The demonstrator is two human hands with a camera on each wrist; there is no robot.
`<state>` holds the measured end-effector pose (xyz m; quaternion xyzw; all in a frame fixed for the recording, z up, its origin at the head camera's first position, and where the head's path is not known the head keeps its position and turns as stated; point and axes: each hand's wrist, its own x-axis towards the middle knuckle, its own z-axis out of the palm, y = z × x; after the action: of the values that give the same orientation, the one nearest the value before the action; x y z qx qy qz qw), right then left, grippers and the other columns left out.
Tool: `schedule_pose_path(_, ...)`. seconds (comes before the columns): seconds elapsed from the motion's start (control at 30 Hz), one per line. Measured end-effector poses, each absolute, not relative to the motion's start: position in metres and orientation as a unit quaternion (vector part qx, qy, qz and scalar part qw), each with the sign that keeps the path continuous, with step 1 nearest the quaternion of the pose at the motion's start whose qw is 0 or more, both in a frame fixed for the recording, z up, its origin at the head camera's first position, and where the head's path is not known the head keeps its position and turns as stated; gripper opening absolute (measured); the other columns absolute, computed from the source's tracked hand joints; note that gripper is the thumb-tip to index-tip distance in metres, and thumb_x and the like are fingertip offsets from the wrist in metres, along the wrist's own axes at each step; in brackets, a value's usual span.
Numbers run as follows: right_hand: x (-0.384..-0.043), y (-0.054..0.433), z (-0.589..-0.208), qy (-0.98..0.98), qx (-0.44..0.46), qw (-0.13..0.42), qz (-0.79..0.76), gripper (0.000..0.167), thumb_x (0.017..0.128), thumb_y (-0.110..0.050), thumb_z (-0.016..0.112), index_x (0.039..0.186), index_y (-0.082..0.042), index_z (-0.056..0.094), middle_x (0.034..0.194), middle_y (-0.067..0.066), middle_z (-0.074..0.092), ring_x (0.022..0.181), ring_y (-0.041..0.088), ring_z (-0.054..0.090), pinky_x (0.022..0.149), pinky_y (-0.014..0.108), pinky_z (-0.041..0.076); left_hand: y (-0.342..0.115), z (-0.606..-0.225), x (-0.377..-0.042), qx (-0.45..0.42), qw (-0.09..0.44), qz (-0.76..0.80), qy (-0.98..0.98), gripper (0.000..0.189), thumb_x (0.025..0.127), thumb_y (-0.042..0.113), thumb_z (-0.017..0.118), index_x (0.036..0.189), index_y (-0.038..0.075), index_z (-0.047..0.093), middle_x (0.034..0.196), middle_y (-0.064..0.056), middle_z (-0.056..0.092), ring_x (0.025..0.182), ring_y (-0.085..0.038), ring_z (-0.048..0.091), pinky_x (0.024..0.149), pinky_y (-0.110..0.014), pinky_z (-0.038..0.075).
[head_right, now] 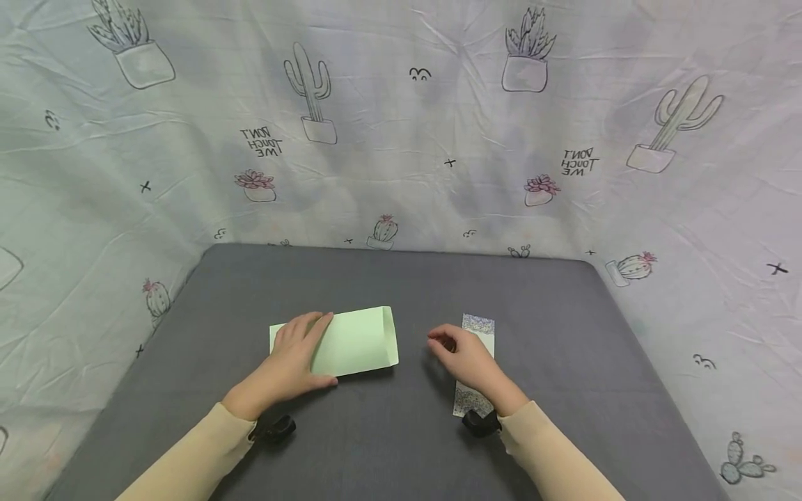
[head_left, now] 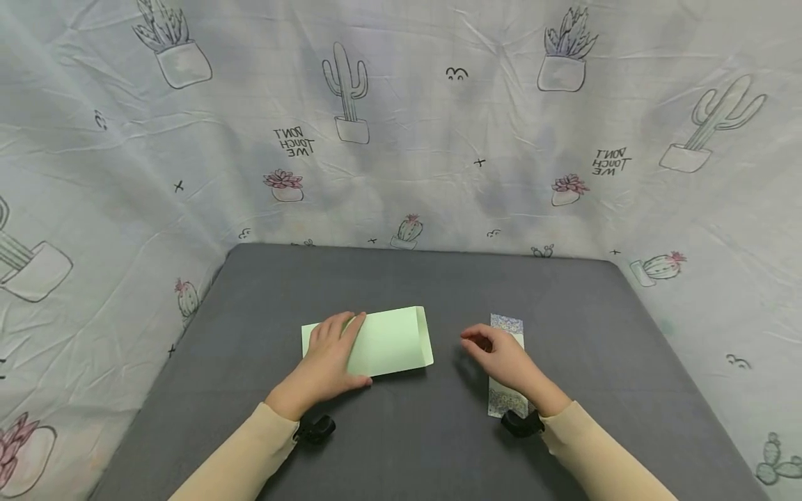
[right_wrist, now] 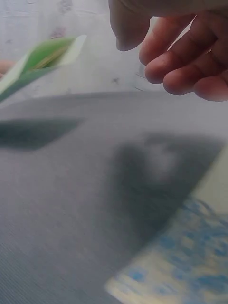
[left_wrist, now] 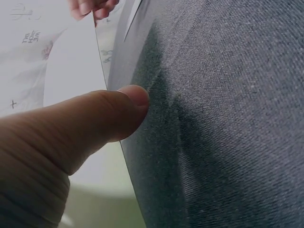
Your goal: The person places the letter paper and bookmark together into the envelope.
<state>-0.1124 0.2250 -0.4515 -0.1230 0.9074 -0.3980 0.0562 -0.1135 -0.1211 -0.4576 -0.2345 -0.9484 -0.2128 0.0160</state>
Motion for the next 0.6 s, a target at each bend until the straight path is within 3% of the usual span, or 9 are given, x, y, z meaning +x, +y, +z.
schedule_pose_path(0.2, -0.112, 0.239, -0.462, 0.915, -0.12, 0.056, -0.38, 0.031, 0.095, -0.034, 0.064, 0.116, -0.013, 0.067, 0.096, -0.008, 0.064, 0.078, 0.01, 0.058, 0.066, 0.031, 0.049, -0.122, -0.459, -0.113, -0.231, 0.005, -0.216, -0.949, 0.114, 0.066, 0.049, 0.086, 0.154, 0.01, 0.025, 0.148, -0.016, 0.028, 0.136, -0.036, 0.022, 0.109, -0.056, 0.015)
schedule_pose_path(0.6, -0.106, 0.253, -0.473, 0.911, -0.11, 0.092, -0.387, 0.027, 0.094, -0.032, 0.064, 0.114, -0.014, 0.066, 0.093, -0.008, 0.063, 0.08, 0.01, 0.059, 0.069, 0.03, 0.05, -0.126, -0.474, -0.111, -0.221, -0.029, -0.224, -0.949, 0.104, 0.069, 0.055, 0.081, 0.15, 0.011, 0.034, 0.145, -0.017, 0.034, 0.134, -0.038, 0.029, 0.107, -0.058, 0.019)
